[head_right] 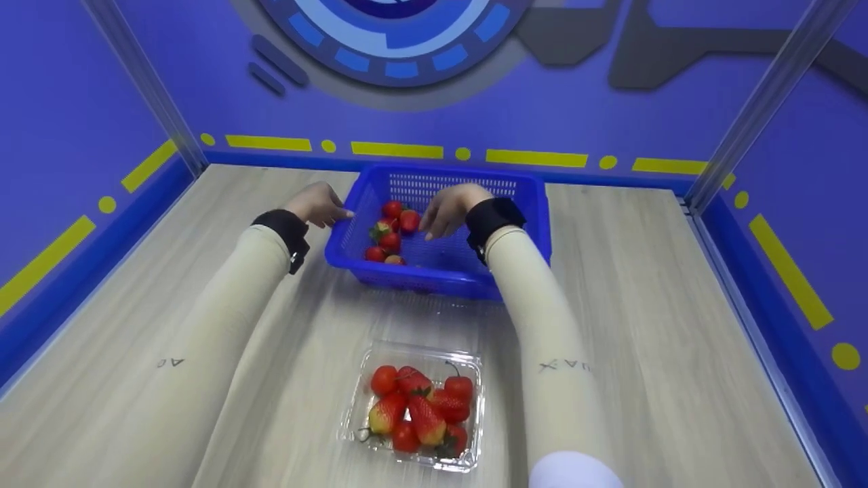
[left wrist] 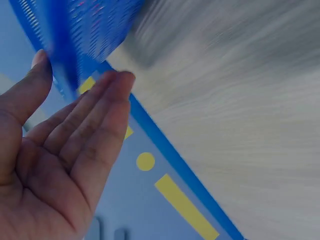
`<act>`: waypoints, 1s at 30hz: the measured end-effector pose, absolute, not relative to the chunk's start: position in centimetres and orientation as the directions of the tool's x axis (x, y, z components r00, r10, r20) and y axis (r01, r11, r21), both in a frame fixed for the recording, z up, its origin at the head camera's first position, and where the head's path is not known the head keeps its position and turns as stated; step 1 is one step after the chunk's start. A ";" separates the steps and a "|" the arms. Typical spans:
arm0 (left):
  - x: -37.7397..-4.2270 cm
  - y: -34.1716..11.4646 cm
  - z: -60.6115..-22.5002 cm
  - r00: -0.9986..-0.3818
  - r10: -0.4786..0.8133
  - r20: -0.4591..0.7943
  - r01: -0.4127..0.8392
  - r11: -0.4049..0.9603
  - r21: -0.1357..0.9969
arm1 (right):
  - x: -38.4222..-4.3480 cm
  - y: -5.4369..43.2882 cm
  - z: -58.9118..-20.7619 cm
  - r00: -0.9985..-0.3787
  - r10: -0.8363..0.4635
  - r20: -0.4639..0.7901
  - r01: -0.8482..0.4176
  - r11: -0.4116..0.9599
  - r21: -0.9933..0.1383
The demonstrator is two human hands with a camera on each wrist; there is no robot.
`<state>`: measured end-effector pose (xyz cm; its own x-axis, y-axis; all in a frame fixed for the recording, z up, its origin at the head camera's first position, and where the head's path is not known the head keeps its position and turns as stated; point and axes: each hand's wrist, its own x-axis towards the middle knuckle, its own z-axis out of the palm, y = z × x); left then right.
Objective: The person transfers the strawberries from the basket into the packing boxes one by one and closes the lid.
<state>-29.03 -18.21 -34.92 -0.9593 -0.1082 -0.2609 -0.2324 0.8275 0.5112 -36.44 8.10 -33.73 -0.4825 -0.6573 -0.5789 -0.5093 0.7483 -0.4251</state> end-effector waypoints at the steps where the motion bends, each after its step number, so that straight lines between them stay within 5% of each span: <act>1: -29.1 -18.2 -35.2 -0.955 -0.116 -0.272 -0.247 0.817 0.520 | -36.4 7.9 -34.3 -0.466 -0.651 -0.599 -0.514 0.750 -0.416; 21: -28.9 -17.1 -34.5 -0.940 -0.202 -0.275 -0.312 0.834 0.455 | -36.5 5.7 -38.5 -0.150 -0.600 -0.786 -0.414 0.760 -0.501; 30: -29.2 -16.8 -34.5 -0.944 -0.196 -0.266 -0.291 0.875 0.387 | -35.8 5.3 -39.2 -0.164 -0.587 -0.793 -0.384 0.779 -0.496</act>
